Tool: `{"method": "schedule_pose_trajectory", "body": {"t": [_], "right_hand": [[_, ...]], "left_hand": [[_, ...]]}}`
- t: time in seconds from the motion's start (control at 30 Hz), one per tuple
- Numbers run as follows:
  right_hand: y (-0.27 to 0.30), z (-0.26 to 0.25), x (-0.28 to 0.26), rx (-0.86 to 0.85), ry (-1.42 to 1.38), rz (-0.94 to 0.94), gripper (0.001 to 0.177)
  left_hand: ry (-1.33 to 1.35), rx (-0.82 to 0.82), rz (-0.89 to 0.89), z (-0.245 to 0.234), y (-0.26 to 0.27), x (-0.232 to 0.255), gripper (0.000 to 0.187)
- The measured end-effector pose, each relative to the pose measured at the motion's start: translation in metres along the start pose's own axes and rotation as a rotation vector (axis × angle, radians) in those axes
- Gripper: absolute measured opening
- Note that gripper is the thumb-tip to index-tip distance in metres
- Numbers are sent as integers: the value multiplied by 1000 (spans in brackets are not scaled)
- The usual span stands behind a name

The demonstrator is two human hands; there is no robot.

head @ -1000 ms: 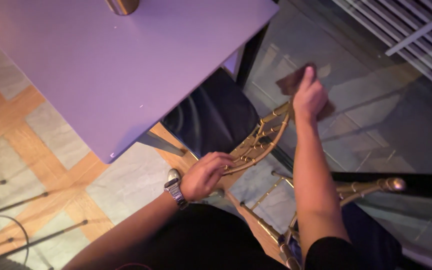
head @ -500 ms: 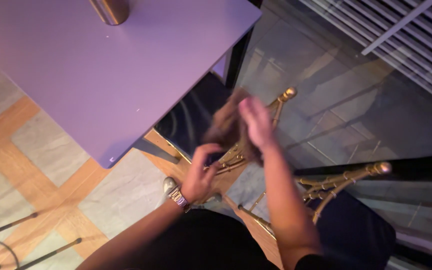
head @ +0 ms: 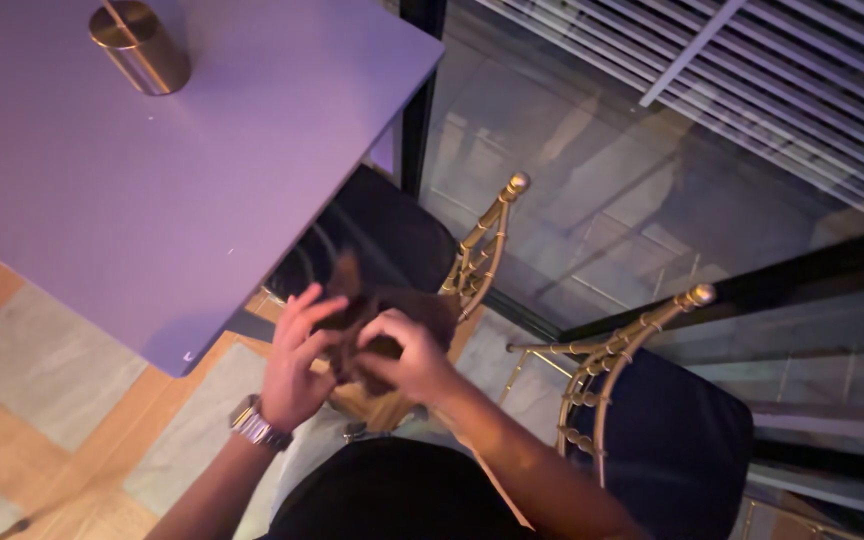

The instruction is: Wipe down the frames and seats of several bar stools and dining chairs with a cloth.

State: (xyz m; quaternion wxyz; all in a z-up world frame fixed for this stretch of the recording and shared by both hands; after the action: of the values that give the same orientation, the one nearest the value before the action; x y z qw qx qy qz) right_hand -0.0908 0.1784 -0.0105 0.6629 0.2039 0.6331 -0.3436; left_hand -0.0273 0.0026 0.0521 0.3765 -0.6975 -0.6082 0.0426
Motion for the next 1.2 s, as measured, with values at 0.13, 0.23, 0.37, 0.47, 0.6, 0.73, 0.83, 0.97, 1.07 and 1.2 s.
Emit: {"method": "schedule_pose_trajectory", "body": {"t": [0.13, 0.23, 0.37, 0.47, 0.6, 0.73, 0.83, 0.97, 1.07, 1.2], "right_hand": [[12, 19, -39, 57, 315, -184, 42], [16, 23, -44, 66, 452, -207, 57], [16, 23, -31, 104, 620, -93, 70], [17, 21, -10, 60, 611, -127, 55], [18, 17, 28, 14, 594, -211, 35], [10, 18, 31, -2, 590, -187, 26], [1, 21, 20, 14, 508, -197, 24], [-11, 24, 10, 15, 430, -163, 22], [-12, 24, 17, 38, 381, -26, 25], [-14, 17, 44, 219, 283, 17, 27]], "left_hand": [[259, -370, -74, 9, 23, -16, 38], [430, -554, -265, 21, 42, -23, 36], [285, -157, -138, 24, 31, 11, 34], [233, -46, 52, 15, 10, 54, 41], [302, -78, 58, 16, -4, 70, 48], [155, -56, 69, 17, -9, 73, 34], [113, -63, 44, 19, -11, 66, 27], [103, -142, -115, 21, -20, 51, 19], [217, -118, -209, 25, -16, 35, 16], [417, -161, -305, 56, 8, 7, 20]]}}
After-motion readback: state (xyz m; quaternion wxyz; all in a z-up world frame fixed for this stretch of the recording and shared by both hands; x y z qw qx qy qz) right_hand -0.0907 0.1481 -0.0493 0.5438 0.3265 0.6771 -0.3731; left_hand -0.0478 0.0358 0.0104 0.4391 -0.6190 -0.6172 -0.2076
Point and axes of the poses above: each hand's wrist, its own y-axis away from the middle knuckle, its own z-axis out of the palm, x = y × z, the point moved 4 cm from there along -y, towards the middle knuckle, and after that the axes turned 11 degrees about -y, right-handed, at the moved point
